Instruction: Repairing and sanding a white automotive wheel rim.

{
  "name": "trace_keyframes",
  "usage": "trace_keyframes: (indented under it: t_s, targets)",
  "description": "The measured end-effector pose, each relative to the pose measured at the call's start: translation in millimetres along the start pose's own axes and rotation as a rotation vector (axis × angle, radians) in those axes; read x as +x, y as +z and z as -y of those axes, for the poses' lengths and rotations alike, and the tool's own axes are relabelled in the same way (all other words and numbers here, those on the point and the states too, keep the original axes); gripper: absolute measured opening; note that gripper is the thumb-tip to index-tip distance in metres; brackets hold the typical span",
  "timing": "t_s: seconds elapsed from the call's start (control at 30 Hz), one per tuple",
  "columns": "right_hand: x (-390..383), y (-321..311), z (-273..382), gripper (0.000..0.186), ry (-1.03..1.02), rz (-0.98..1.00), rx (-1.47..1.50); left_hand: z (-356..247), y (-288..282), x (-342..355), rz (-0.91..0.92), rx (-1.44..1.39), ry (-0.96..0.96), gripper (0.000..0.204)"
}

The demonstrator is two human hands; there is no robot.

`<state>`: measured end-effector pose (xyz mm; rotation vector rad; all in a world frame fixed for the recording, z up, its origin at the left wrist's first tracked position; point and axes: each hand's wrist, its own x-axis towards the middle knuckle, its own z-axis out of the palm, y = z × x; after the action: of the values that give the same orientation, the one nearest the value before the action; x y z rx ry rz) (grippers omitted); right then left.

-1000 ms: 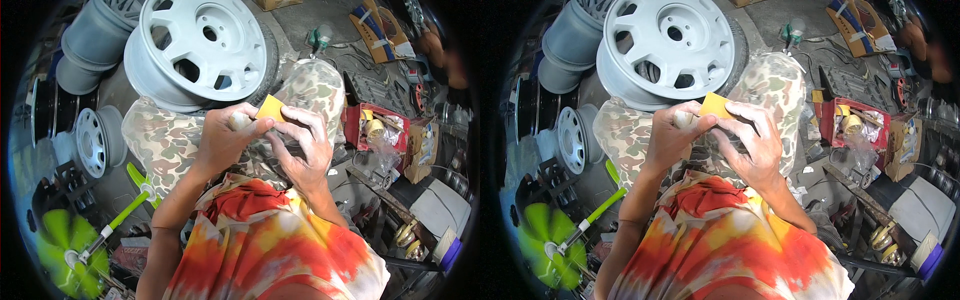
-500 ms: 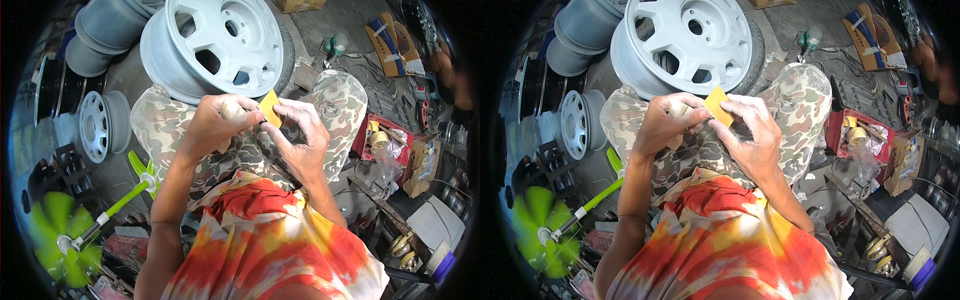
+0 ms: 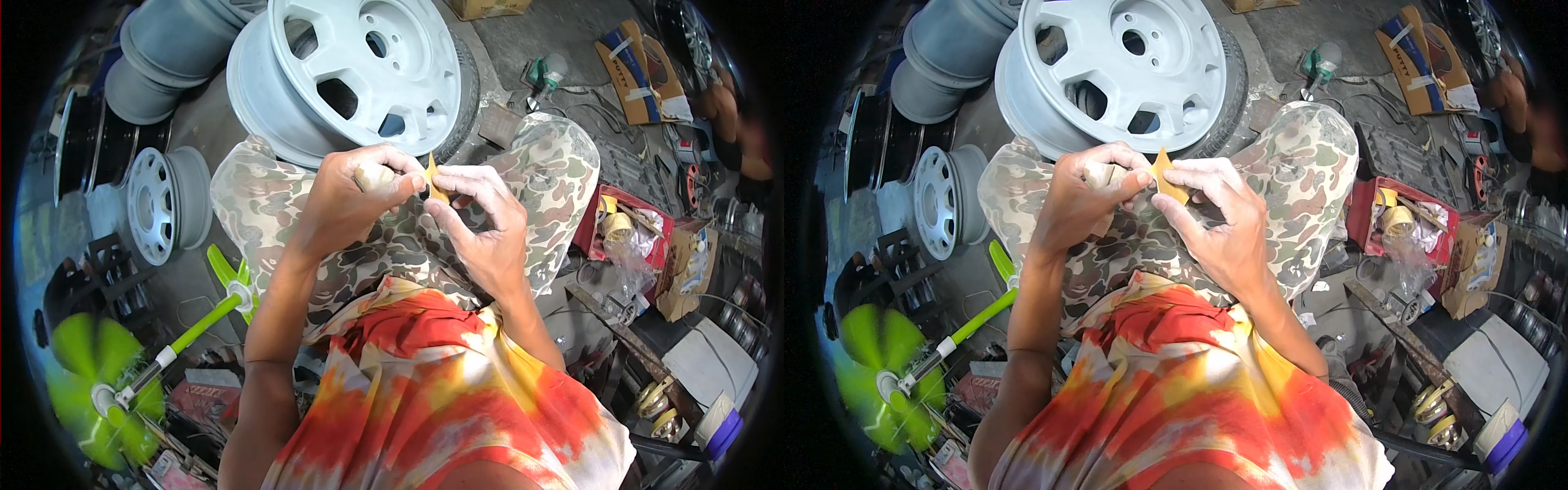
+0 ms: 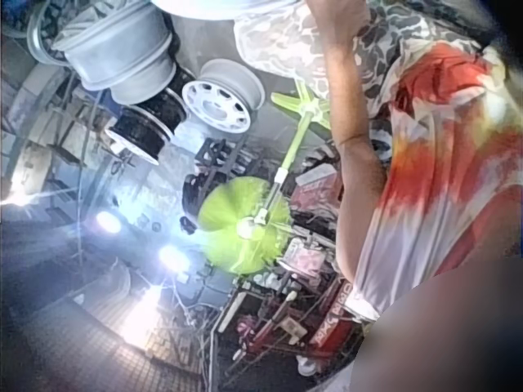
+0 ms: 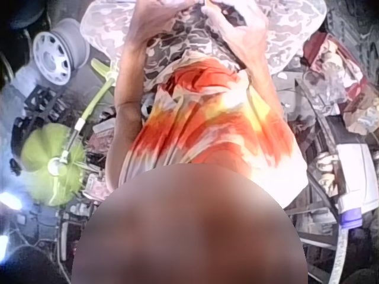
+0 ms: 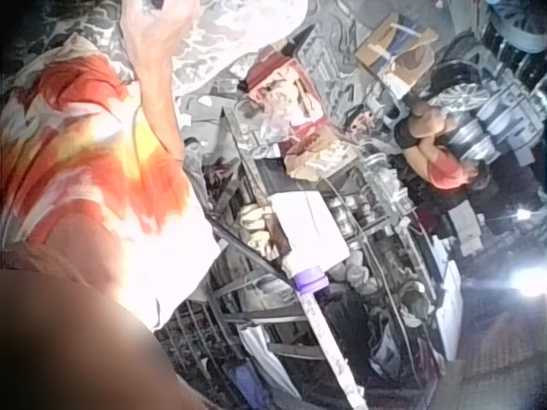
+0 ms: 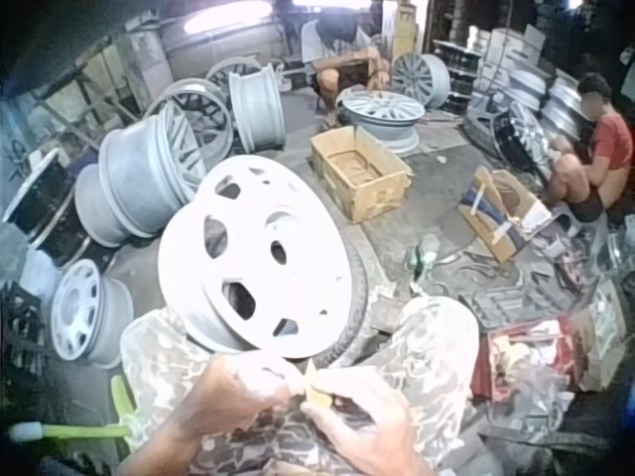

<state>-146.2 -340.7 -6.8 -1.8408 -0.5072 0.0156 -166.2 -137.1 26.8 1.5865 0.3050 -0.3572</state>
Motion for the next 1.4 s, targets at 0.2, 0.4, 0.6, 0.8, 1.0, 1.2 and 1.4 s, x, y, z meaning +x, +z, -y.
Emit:
trace_keyframes:
  t_s: [0.2,0.4,0.6,0.8,1.0,1.2,1.4]
  targets:
    - [0.0,2.2,-2.8,0.021,0.117,0.067,0.192,5.9,2.0,2.6,-0.013,0.209,0.348,0.006]
    - [-7.6,2.7,-4.3,0.014,0.364,0.031,0.426,6.8,1.7,0.9,0.012,0.129,0.224,0.006]
    - [-12.3,-5.8,-6.2,0.014,0.456,0.156,0.336,5.9,-0.9,-7.0,0.058,0.062,-0.087,0.011]
    - [-16.8,-11.2,-18.9,0.039,-0.02,0.356,-0.136,39.9,3.9,-10.9,0.1,0.013,-0.11,0.015]
    - [4.8,-10.0,-33.1,0.024,-0.262,0.39,-0.297,46.5,-2.3,-5.8,0.007,-0.013,-0.093,0.013]
    - [62.5,-14.8,-69.4,0.026,-0.217,0.558,-0.526,1.2,-55.9,14.9,-0.464,0.248,0.389,0.022]
    - [89.0,22.8,-115.3,0.034,-0.498,0.668,-0.519,-47.6,-117.6,100.1,-0.72,0.903,0.451,0.024]
